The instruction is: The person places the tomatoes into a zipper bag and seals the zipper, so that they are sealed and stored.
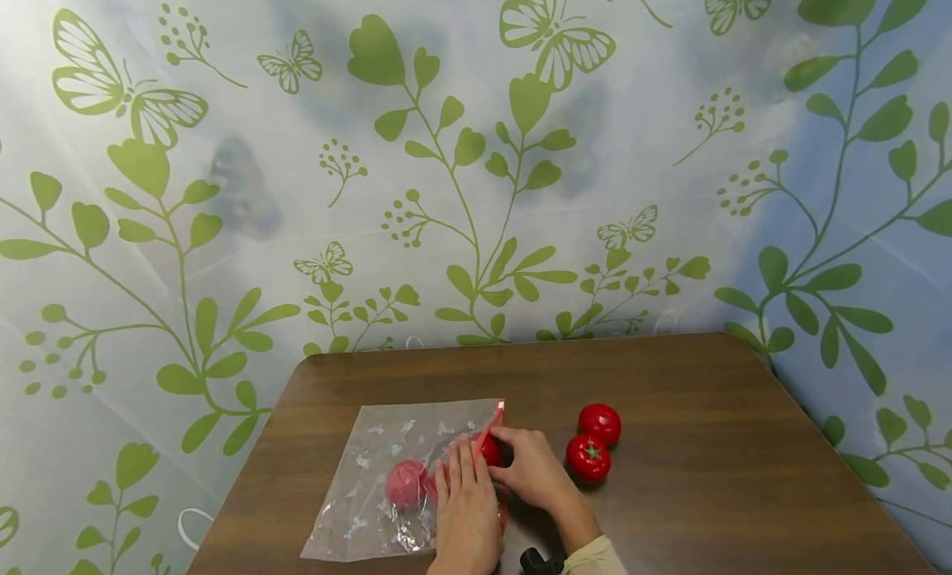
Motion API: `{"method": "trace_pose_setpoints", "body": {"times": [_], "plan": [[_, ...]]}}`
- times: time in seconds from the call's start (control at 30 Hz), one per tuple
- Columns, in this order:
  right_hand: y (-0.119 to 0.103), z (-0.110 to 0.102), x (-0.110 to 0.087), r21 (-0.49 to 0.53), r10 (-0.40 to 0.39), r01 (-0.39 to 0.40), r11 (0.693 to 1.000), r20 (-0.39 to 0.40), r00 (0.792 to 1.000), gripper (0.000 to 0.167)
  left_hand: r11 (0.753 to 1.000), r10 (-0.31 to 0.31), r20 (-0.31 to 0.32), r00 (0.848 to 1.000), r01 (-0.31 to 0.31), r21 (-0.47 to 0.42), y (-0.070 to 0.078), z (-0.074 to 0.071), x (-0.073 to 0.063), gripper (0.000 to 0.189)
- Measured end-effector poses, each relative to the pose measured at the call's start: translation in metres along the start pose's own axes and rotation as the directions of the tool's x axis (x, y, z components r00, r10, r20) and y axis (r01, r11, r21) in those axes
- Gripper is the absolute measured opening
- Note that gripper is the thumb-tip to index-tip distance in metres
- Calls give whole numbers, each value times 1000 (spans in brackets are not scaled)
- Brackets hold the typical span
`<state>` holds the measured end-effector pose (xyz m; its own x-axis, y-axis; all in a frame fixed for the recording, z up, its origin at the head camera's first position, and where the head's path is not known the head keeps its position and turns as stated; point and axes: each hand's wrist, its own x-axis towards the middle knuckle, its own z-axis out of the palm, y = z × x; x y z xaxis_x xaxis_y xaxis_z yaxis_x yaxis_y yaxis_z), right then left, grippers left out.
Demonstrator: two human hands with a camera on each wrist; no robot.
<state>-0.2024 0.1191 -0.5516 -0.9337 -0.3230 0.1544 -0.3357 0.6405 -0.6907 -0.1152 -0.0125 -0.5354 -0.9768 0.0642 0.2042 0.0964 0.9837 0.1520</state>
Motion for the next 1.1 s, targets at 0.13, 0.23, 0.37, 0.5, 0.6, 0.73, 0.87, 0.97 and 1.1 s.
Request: {"method": "trace_pose_setpoints", "body": {"times": [0.13, 0.23, 0.37, 0.5, 0.6, 0.73, 0.87, 0.97, 1.1], "plan": [[2, -5, -3, 20, 17, -17, 1000, 24, 1000, 61, 1000, 7, -1, 1000, -7, 19, 0, 0, 0, 80], [3, -10, -6, 47, 28, -30, 998, 43, 999, 61, 999, 10, 3, 1000, -10, 41, 1, 1, 0, 85], [3, -14, -7, 71, 21, -25, 997, 56, 998, 57, 998, 4, 23, 1000, -6, 58, 1, 0, 1, 97], [0, -11, -3, 28, -30, 29, 999, 26, 999, 51, 999, -10, 58, 998, 7, 44, 1, -1, 3, 104], [-2, -7, -1, -13, -70, 70, 997, 8, 998, 49, 999, -17, 63, 998, 15, 28, 2, 0, 2, 101], [-4, -3, 2, -29, -98, 98, 995, -4, 995, 45, 1000, -18, 43, 999, 17, 24, 2, -1, 1, 99], [-5, 0, 6, -33, -106, 106, 994, -17, 994, 40, 999, -20, 49, 999, 19, 30, 2, -1, 1, 108], [-5, 3, 8, -14, -94, 94, 995, -23, 995, 38, 999, -23, 62, 998, 22, 23, 2, 0, 3, 109], [-5, 9, 10, 29, -65, 66, 997, -20, 998, 38, 999, -16, 54, 998, 14, 30, 2, 0, 3, 114]]}}
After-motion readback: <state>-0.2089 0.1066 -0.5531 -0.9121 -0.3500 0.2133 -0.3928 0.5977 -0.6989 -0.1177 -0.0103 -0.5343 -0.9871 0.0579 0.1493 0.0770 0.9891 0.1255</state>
